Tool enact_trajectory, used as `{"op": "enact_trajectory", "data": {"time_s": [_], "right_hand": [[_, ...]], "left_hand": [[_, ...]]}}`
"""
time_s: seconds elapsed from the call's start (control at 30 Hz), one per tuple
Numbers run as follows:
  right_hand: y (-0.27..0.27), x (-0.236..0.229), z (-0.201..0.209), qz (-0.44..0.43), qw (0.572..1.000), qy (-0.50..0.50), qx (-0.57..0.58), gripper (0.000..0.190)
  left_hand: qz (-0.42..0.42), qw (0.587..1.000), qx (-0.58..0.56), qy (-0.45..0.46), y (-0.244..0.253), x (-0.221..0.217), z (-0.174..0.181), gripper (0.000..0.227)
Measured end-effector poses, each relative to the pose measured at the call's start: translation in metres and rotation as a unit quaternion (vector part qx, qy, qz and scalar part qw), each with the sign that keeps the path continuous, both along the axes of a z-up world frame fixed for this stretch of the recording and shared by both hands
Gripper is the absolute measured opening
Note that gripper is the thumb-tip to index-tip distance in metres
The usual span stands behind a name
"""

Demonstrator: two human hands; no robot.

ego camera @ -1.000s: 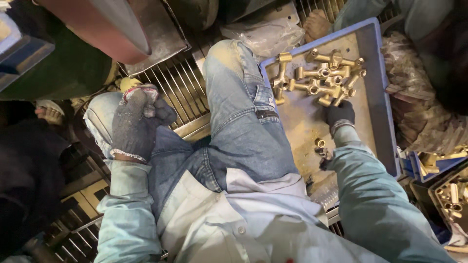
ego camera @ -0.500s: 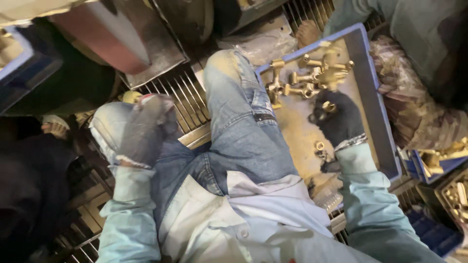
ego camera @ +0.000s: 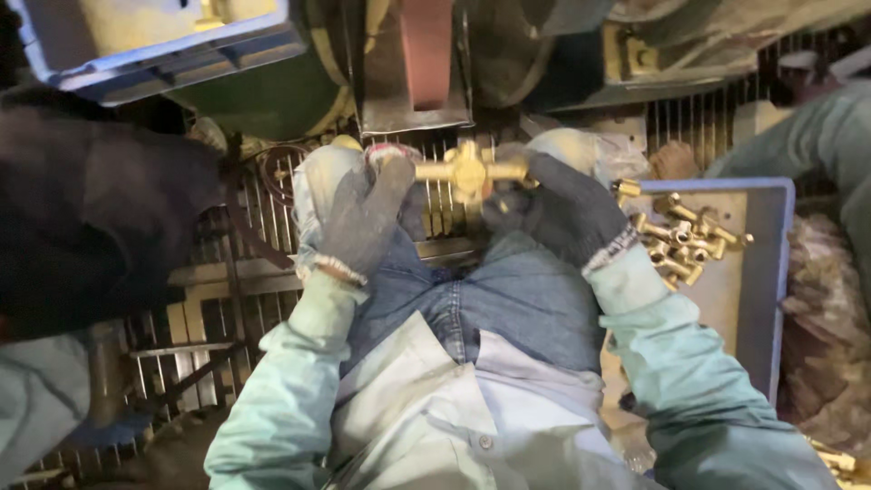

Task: The person sits on a metal grate floor and repeatedly rubs brass-colored metal fittings against a vertical abrasive belt. They handle the parts one at a time, rotating them to smooth different surfaces, and place the finished items into a blue plastic bin.

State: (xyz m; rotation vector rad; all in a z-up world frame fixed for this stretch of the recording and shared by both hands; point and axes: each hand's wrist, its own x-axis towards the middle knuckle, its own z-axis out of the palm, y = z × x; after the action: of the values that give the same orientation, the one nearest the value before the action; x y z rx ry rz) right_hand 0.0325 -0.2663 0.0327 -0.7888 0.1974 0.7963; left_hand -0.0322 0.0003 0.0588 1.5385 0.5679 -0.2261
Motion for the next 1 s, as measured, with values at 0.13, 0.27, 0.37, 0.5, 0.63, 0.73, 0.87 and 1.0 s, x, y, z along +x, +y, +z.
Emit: {"op": "enact_trajectory", "data": {"time_s": [0.13, 0.27, 0.37, 0.5, 0.63, 0.73, 0.87, 1.0], "right_hand": [[0.021, 0.027, -0.028, -0.017, 0.998, -0.053, -0.015, 0.041], [0.023, 0.052, -0.058, -0.053, 0.995, -0.027, -0.082, 0.038], [0.02, 0.058, -0.073, -0.059, 0.994, 0.005, -0.094, 0.034], [0.026, 0.069, -0.073, -0.037, 0.994, 0.017, -0.102, 0.032], [0.034, 0.067, -0.06, -0.014, 0.983, -0.044, -0.178, 0.031], [0.04, 0.064, -0.046, -0.032, 0.98, -0.036, -0.194, 0.026], [0.049, 0.06, -0.033, -0.025, 0.945, -0.12, -0.304, 0.024], [0.056, 0.052, -0.027, -0.069, 0.94, -0.141, -0.303, 0.023]], "left_hand": [[0.03, 0.993, -0.111, -0.032, -0.002, 0.035, -0.027, 0.045], [0.085, 0.981, -0.175, -0.019, -0.01, 0.064, -0.061, 0.05], [0.118, 0.978, -0.169, -0.001, -0.015, 0.076, -0.081, 0.051], [0.156, 0.979, -0.134, -0.013, -0.016, 0.083, -0.095, 0.048], [0.16, 0.981, -0.108, 0.013, -0.012, 0.084, -0.107, 0.048], [0.159, 0.982, -0.102, 0.025, -0.013, 0.086, -0.116, 0.046], [0.161, 0.981, -0.103, 0.029, -0.014, 0.094, -0.124, 0.045], [0.159, 0.981, -0.106, 0.037, -0.018, 0.098, -0.133, 0.045]]}}
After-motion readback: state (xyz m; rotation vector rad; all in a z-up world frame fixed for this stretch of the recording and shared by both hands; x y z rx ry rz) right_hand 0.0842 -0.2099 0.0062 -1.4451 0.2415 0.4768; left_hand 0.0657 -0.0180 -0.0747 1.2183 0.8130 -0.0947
